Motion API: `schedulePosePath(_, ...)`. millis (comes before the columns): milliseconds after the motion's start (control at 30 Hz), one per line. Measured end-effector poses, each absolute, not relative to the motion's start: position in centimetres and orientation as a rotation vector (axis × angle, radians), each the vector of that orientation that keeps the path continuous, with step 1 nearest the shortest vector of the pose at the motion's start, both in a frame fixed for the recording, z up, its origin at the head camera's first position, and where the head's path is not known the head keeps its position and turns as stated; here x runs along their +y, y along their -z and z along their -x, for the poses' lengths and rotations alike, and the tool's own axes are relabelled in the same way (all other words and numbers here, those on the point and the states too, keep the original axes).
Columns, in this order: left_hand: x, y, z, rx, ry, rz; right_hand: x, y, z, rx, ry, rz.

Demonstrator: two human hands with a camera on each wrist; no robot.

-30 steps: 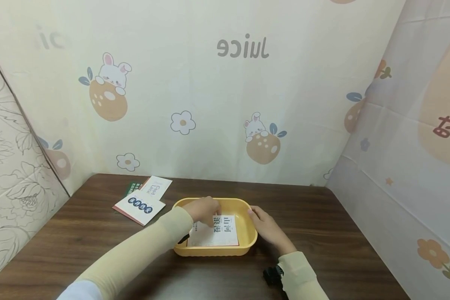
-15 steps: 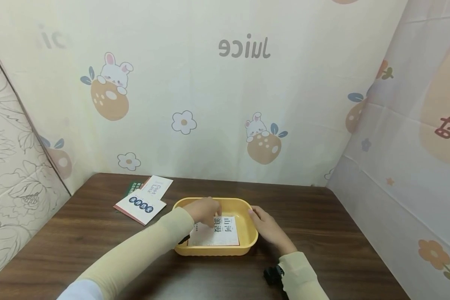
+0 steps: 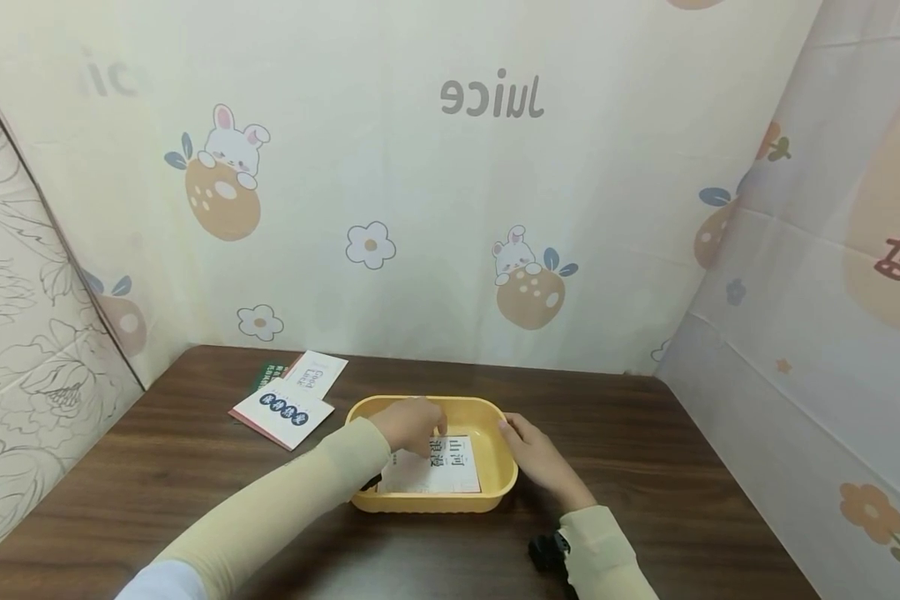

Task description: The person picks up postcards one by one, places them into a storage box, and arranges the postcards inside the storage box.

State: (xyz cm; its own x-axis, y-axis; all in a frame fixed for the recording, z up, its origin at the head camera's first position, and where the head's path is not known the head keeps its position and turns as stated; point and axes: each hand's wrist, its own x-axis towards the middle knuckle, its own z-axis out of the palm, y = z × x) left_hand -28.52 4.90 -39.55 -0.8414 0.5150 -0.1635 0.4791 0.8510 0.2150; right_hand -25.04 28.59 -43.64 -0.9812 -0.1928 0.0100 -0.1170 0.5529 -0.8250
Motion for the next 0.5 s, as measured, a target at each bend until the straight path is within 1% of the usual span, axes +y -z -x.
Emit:
schedulePosePath(333, 4.8, 39.3, 28.4, 2.749, -0.243, -0.795, 28.7, 44.2, 25.4, 2.699, 1.417, 0.235)
schedulePosePath(467, 4.2, 38.1, 28.1, 2.728, -0.242, -0.900, 28.7, 44.1, 25.4, 2.698, 1.418, 0.251)
schedulePosePath(500, 4.0, 37.6, 28.1, 2.719, -0.239, -0.942, 28.5, 43.6, 25.1, 2.690, 1.417, 0.258)
